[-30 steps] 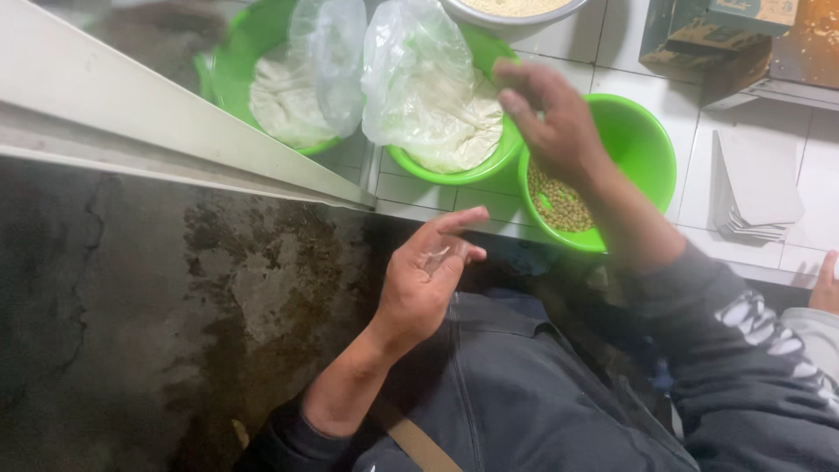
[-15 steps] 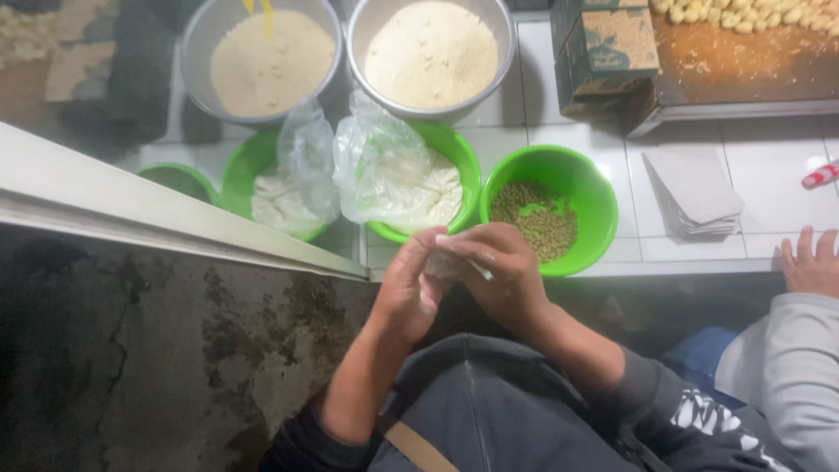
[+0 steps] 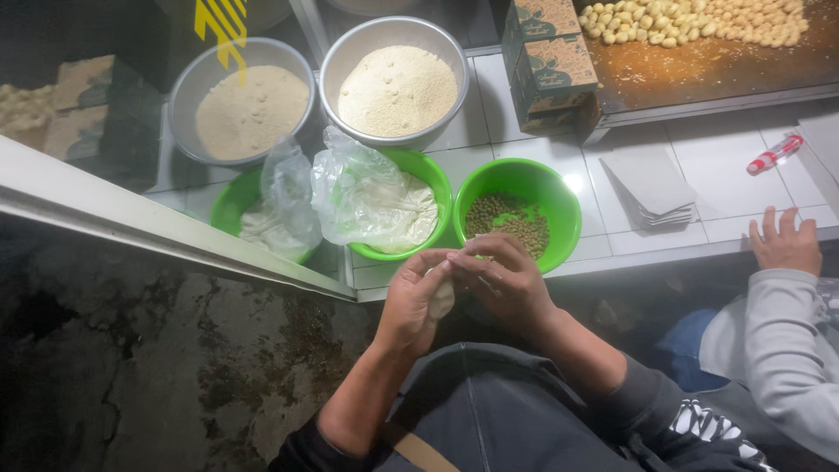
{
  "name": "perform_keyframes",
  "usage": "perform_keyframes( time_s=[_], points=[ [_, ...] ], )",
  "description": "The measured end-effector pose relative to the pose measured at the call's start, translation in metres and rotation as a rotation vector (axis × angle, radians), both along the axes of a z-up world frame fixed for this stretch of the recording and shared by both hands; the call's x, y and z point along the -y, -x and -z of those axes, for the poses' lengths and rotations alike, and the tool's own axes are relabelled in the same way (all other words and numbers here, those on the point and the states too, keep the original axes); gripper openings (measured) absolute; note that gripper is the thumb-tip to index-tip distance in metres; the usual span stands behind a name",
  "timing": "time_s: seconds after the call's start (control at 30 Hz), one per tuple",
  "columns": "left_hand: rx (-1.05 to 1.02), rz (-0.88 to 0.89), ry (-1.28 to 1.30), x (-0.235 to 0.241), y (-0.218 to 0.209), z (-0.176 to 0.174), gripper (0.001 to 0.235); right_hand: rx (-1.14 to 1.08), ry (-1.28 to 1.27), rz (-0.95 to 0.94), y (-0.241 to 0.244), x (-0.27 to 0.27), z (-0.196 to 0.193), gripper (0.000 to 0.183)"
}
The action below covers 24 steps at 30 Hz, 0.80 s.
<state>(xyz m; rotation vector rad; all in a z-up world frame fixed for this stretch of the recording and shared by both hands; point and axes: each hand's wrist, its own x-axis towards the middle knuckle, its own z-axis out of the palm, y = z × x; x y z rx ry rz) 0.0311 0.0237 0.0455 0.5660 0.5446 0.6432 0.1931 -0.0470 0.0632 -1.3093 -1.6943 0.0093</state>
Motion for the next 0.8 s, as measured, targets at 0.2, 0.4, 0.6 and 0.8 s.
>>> perform_keyframes(
  time_s=[0.2, 0.4, 0.6, 0.8],
  points=[
    [-0.115, -0.01, -0.023, 0.007, 0.003, 0.011, 0.016, -0.038, 0.119, -0.022, -0.004, 0.011, 0.005, 0.026],
    [-0.129, 0.07, 0.118, 0.01, 0.006, 0.008, 0.012, -0.577, 0.418, -0.065, -0.008, 0.02, 0.01, 0.025],
    [-0.053, 0.127, -0.05, 0.016, 0.012, 0.009, 0.034, -0.197, 0.231, 0.0, -0.006, 0.026, 0.026, 0.032],
    [-0.246, -0.051, -0.05, 0.018, 0.017, 0.014, 0.032, -0.172, 0.238, -0.088, -0.03, 0.007, 0.071, 0.058]
  ],
)
